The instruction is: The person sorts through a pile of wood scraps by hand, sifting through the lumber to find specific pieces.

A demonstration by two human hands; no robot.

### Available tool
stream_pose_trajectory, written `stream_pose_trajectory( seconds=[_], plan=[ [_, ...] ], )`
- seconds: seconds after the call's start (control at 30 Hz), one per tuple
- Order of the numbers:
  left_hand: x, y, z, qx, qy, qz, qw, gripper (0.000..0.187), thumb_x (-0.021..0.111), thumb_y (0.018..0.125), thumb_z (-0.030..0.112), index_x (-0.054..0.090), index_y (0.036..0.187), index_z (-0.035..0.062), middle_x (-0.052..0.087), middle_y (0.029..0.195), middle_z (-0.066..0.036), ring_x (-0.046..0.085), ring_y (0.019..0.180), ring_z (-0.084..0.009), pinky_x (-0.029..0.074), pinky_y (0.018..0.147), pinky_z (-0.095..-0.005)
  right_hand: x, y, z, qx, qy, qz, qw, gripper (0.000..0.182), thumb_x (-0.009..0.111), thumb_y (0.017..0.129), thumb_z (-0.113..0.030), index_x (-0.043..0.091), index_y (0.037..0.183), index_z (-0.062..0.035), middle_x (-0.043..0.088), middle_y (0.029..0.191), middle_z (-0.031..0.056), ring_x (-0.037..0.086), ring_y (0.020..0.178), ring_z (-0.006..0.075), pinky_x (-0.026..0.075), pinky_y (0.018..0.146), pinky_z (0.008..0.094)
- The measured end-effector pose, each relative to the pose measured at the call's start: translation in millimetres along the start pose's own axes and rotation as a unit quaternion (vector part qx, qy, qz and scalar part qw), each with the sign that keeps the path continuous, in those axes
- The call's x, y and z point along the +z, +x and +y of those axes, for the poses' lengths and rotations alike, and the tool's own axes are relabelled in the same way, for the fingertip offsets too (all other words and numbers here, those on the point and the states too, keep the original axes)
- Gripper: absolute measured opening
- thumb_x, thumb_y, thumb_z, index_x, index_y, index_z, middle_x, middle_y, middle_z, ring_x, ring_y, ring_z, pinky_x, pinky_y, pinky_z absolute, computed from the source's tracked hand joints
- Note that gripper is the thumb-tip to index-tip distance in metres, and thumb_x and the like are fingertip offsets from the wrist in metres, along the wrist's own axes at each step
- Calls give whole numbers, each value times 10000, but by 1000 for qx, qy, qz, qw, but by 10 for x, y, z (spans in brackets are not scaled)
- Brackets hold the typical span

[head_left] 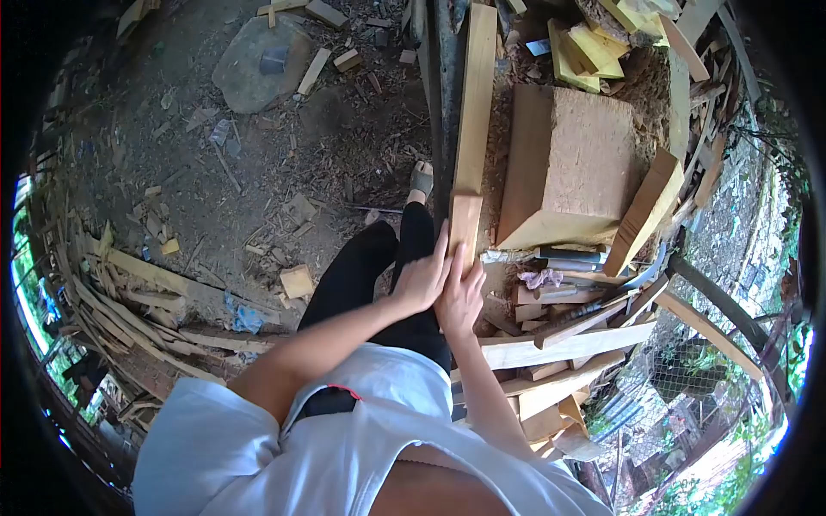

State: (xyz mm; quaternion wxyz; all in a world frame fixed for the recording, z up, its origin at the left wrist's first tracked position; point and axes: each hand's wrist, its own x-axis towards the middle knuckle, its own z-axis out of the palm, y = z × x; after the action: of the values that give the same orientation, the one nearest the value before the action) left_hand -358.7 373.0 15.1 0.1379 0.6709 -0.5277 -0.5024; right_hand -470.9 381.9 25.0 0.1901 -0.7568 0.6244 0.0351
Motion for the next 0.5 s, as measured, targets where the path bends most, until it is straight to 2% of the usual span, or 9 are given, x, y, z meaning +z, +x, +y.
stream_pose_trajectory(
  seconds=[0.03,0.13,0.2,0.3,0.33,0.37,0.4,0.47,0.5],
  plan=[
    [2,-20,36,-16,1,0,1000,704,430,955,285,49,1471,-8,625,650,-232,628,565,-389,494,499,-498,-33,15,-8,-9,-1,7,1000,657,586,835,-213,335,1436,-125,463,1122,237,543,946,366,555,619,371],
    [-75,277,52,17,-16,55,998,689,422,959,293,63,1474,7,625,653,-233,625,559,-387,490,495,-498,-131,381,-56,-21,-15,26,999,655,580,834,-201,334,1437,-129,476,1092,226,546,927,362,554,611,371],
    [-274,647,71,17,22,54,998,673,405,966,300,64,1479,29,625,656,-231,620,553,-387,484,490,-492,-252,778,-135,-1,-29,-12,1000,662,574,834,-197,323,1443,-137,487,1044,201,548,926,351,554,595,371],
    [-703,1257,243,20,21,92,995,631,375,978,301,80,1479,58,598,619,-230,602,563,-416,463,498,-511,-399,1481,-310,4,-69,30,997,687,556,854,-219,263,1474,-173,500,1032,161,587,858,297,548,509,340],
    [-829,1484,252,41,13,119,992,609,356,982,319,95,1480,85,606,649,-249,603,595,-441,472,545,-543,-408,1722,-354,6,-67,43,997,682,541,875,-226,232,1482,-185,493,1054,167,586,881,309,549,513,346],
    [-977,1710,299,24,29,128,991,588,334,983,350,126,1480,115,624,711,-270,611,655,-465,480,613,-574,-538,1972,-443,18,-44,12,999,695,539,885,-224,198,1489,-192,478,1063,168,575,921,314,556,551,352],
    [-1148,1919,366,12,16,127,992,565,316,982,380,173,1473,141,634,777,-288,617,723,-480,486,682,-583,-537,2190,-470,-5,-30,69,997,726,556,871,-213,179,1491,-189,464,1078,171,559,951,318,561,597,360],
    [-1361,2391,312,61,9,163,985,548,327,974,392,228,1461,160,626,873,-322,603,843,-501,466,802,-581,-579,2604,-545,-11,-21,95,995,738,577,850,-182,196,1482,-172,453,1062,172,529,968,320,561,606,363],
    [-1459,2598,300,73,5,164,984,560,332,970,389,230,1457,134,613,928,-343,595,885,-500,453,826,-574,-595,2768,-561,-9,-19,96,995,738,577,850,-182,196,1482,-172,453,1062,172,529,968,320,561,606,363]
  ],
)
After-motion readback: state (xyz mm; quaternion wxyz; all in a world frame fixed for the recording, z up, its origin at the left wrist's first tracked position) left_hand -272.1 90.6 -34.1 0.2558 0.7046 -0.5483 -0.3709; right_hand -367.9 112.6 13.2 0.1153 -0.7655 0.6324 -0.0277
